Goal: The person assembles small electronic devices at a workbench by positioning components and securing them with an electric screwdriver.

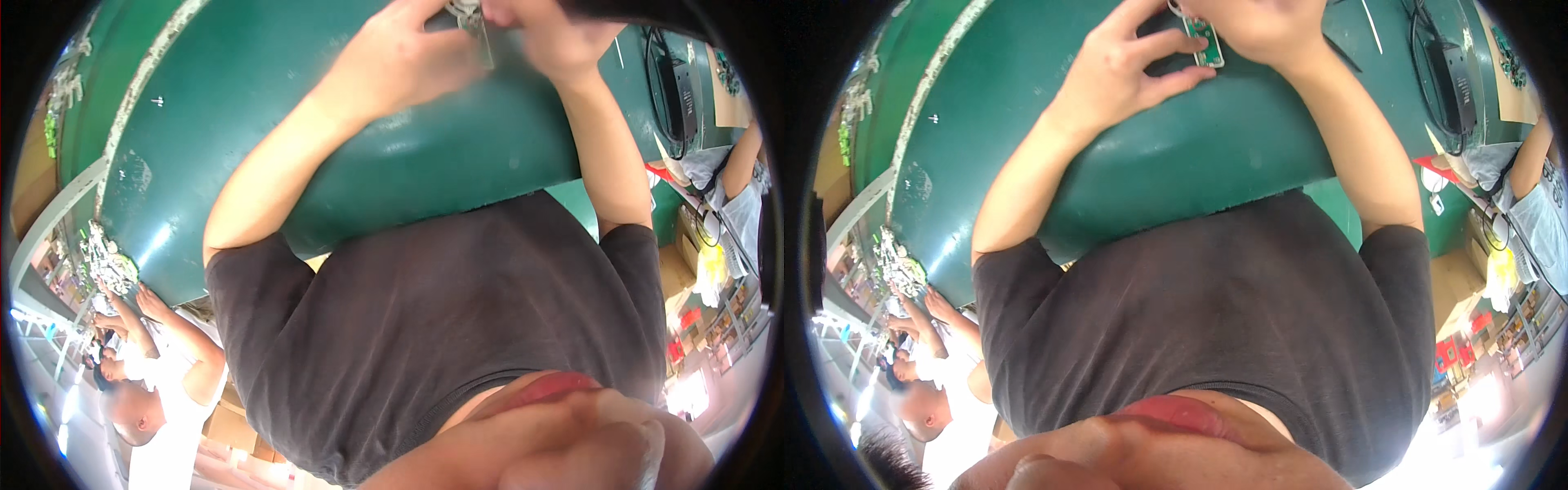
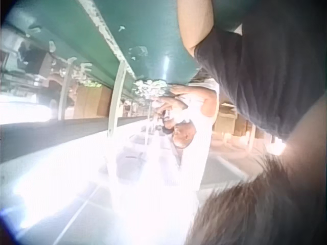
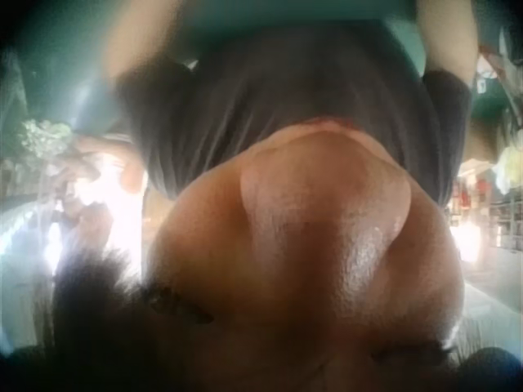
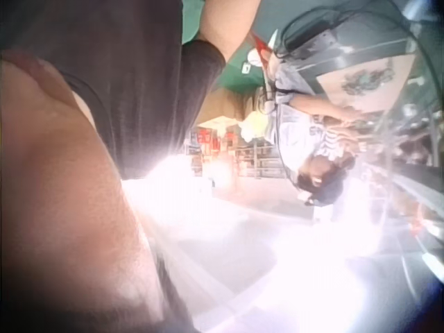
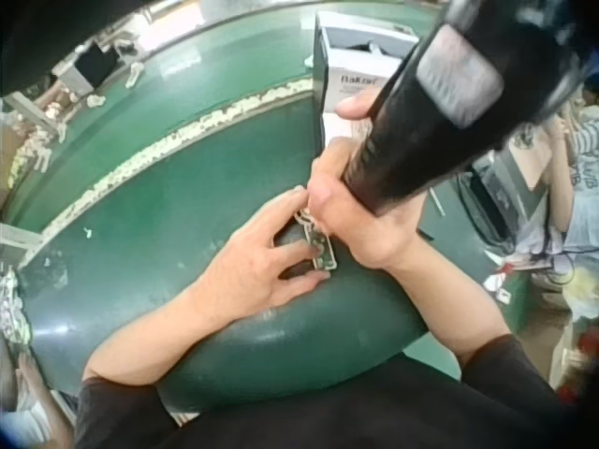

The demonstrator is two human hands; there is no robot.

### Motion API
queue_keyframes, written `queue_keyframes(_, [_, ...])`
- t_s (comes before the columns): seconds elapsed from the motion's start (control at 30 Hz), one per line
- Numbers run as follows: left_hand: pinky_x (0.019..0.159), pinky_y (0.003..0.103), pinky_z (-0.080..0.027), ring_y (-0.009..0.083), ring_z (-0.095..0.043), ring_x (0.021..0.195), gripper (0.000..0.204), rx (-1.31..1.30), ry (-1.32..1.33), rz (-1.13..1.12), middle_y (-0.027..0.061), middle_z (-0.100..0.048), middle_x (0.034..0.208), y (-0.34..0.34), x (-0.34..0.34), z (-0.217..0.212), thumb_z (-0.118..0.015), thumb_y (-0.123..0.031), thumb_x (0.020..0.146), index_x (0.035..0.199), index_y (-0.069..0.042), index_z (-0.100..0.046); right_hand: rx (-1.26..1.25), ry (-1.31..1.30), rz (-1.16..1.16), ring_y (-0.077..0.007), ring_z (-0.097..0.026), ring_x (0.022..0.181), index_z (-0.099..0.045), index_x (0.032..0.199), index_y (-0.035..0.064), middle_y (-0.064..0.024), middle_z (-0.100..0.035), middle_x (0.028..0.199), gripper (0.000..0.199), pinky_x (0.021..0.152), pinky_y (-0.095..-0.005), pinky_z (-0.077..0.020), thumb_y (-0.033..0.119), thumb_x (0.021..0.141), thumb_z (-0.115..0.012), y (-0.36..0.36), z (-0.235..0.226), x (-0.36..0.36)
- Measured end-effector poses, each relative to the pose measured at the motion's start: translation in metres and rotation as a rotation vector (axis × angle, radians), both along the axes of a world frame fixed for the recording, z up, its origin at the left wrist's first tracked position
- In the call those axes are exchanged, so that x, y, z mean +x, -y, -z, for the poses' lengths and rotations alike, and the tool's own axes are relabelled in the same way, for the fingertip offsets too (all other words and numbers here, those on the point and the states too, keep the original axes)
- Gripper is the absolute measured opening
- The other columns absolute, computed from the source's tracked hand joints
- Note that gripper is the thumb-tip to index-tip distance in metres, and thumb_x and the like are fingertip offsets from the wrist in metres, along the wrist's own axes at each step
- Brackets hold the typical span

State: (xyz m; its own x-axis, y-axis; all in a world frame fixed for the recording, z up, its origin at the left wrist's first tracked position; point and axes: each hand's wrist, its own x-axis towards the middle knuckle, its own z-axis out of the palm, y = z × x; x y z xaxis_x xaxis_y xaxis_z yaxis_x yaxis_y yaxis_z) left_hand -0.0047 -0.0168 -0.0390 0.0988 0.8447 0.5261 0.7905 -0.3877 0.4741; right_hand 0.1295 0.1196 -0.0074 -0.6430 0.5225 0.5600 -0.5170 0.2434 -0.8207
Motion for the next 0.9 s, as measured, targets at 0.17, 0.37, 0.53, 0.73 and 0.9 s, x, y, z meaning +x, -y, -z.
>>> queue_keyframes(0.17, [0.094,0.044,-0.057,0.0363,-0.064,0.115,0.031,-0.078,0.015,-0.075,0.0171,-0.062,0.125,-0.002,0.006,-0.003,-0.090,-0.024,0.072,0.097,-0.010,-0.077,0.111,-0.027,0.029,-0.0124,-0.058,0.068,-0.037,0.139,0.0007,-0.0077,-0.061,0.090,0.058,0.061,-0.0257,-0.0479,-0.008,0.090,-0.065,-0.004,0.007,-0.003])
queue_keyframes(0.37, [0.105,0.046,-0.051,0.0386,-0.056,0.130,0.029,-0.144,0.077,-0.057,0.0191,-0.057,0.138,-0.001,0.007,-0.007,-0.089,-0.020,0.072,0.093,-0.007,-0.075,0.103,-0.068,-0.004,-0.0139,-0.063,0.089,-0.045,0.135,0.0032,-0.0100,-0.065,0.109,0.057,0.072,-0.0294,-0.0532,-0.010,0.086,-0.071,-0.006,0.019,-0.008])
queue_keyframes(0.53, [0.101,0.045,-0.054,0.0373,-0.059,0.126,0.031,-0.170,0.078,-0.098,0.0179,-0.056,0.139,0.001,0.012,-0.014,-0.089,-0.020,0.072,0.095,-0.007,-0.074,0.031,-0.090,0.063,-0.0112,-0.065,0.081,-0.051,0.129,0.0016,-0.0077,-0.066,0.107,0.049,0.065,-0.0261,-0.0523,-0.013,0.086,-0.070,-0.002,0.014,-0.008])
queue_keyframes(0.73, [0.104,0.044,-0.053,0.0371,-0.060,0.127,0.037,-0.226,0.043,-0.138,0.0186,-0.058,0.137,-0.017,-0.027,-0.032,-0.088,-0.018,0.070,0.103,-0.008,-0.074,-0.022,-0.224,0.072,-0.0103,-0.059,0.065,-0.045,0.136,0.0023,-0.0059,-0.064,0.092,0.054,0.056,-0.0249,-0.0482,-0.014,0.089,-0.066,0.000,0.009,-0.010])
queue_keyframes(0.9, [0.110,0.049,-0.045,0.0493,-0.048,0.136,0.037,0.023,-0.192,-0.468,0.0352,-0.049,0.145,-0.094,-0.142,-0.045,-0.078,-0.016,0.083,0.116,-0.003,-0.067,-0.063,-0.051,0.054,-0.0095,-0.062,0.083,-0.047,0.133,0.0025,-0.0036,-0.066,0.095,0.057,0.079,-0.0262,-0.0523,0.003,0.087,-0.079,0.009,0.010,-0.013])
